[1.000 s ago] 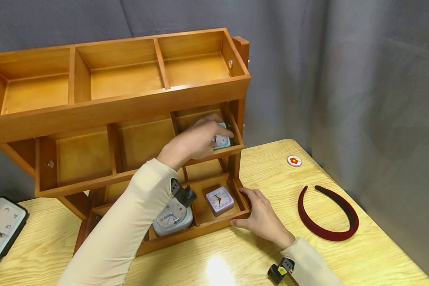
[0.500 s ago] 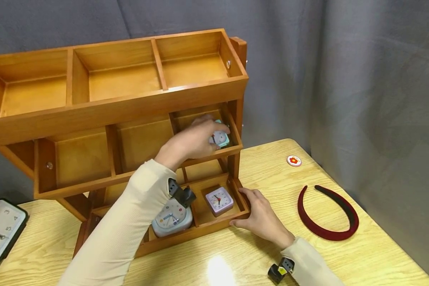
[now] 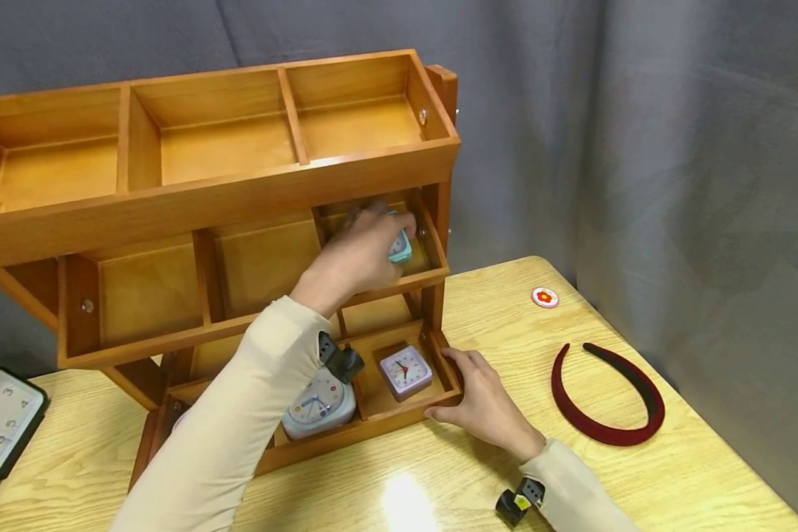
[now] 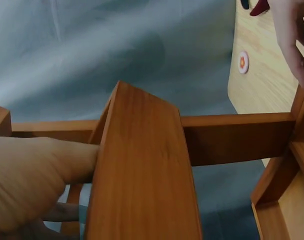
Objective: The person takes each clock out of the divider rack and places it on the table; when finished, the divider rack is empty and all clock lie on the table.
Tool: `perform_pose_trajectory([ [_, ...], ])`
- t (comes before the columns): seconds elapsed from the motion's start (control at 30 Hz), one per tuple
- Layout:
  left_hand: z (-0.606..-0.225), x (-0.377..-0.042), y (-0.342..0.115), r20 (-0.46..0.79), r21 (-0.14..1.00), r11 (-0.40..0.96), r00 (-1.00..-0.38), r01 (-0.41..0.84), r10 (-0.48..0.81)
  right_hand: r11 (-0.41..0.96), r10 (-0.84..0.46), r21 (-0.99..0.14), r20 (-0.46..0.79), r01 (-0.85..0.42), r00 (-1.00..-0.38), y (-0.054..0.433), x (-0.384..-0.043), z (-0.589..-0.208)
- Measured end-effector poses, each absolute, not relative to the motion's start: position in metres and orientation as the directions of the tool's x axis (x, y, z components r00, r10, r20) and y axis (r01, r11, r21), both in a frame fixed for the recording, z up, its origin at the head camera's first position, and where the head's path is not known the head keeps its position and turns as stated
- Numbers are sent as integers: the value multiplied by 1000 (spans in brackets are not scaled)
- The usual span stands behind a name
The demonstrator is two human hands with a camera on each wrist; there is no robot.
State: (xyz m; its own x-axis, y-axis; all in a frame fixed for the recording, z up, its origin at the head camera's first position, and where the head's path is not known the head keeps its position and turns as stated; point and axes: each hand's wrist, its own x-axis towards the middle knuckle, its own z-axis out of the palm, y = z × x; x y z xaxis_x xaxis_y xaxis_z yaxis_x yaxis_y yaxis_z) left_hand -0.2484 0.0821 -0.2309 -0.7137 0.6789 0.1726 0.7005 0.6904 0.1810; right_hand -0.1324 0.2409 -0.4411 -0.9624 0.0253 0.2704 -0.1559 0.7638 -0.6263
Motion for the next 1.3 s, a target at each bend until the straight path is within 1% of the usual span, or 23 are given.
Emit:
perform_pose_trajectory([
  [0.1, -232, -249, 78, 200, 214, 676, -709, 705, 676, 765, 24, -626, 267, -155, -963, 241, -132, -441],
  [0.27, -231, -246, 73, 262, 227, 628, -667, 745, 697, 767, 20, -620, 279, -164, -960, 244, -131, -440],
  [0.5, -225, -231, 75, 330, 162, 592, -609, 790, 721, 775, 18, -613, 264, -154, -964, 249, -127, -437],
  [0.67, -221, -217, 78, 359, 149, 525, -540, 838, 761, 778, 19, -611, 255, -146, -967, 253, -125, -435],
  [0.77, -219, -207, 78, 396, 101, 488, -485, 867, 780, 777, 22, -613, 257, -145, -966, 253, -124, -434],
  [0.9, -217, -191, 76, 443, 31, 479, -442, 877, 780, 775, 23, -615, 258, -145, -966, 254, -123, -435],
  [1.0, -216, -175, 73, 449, 12, 480, -434, 877, 781, 771, 14, -619, 255, -153, -967, 255, -121, -435],
  [1.17, -218, -145, 72, 378, -8, 470, -433, 883, 819, 758, -3, -628, 262, -173, -965, 260, -119, -434],
  [1.23, -222, -134, 73, 347, -20, 454, -420, 891, 838, 749, -29, -627, 291, -214, -956, 263, -119, -434],
  [1.3, -228, -123, 74, 334, -46, 432, -394, 901, 856, 725, -63, -630, 339, -276, -939, 265, -119, -434],
])
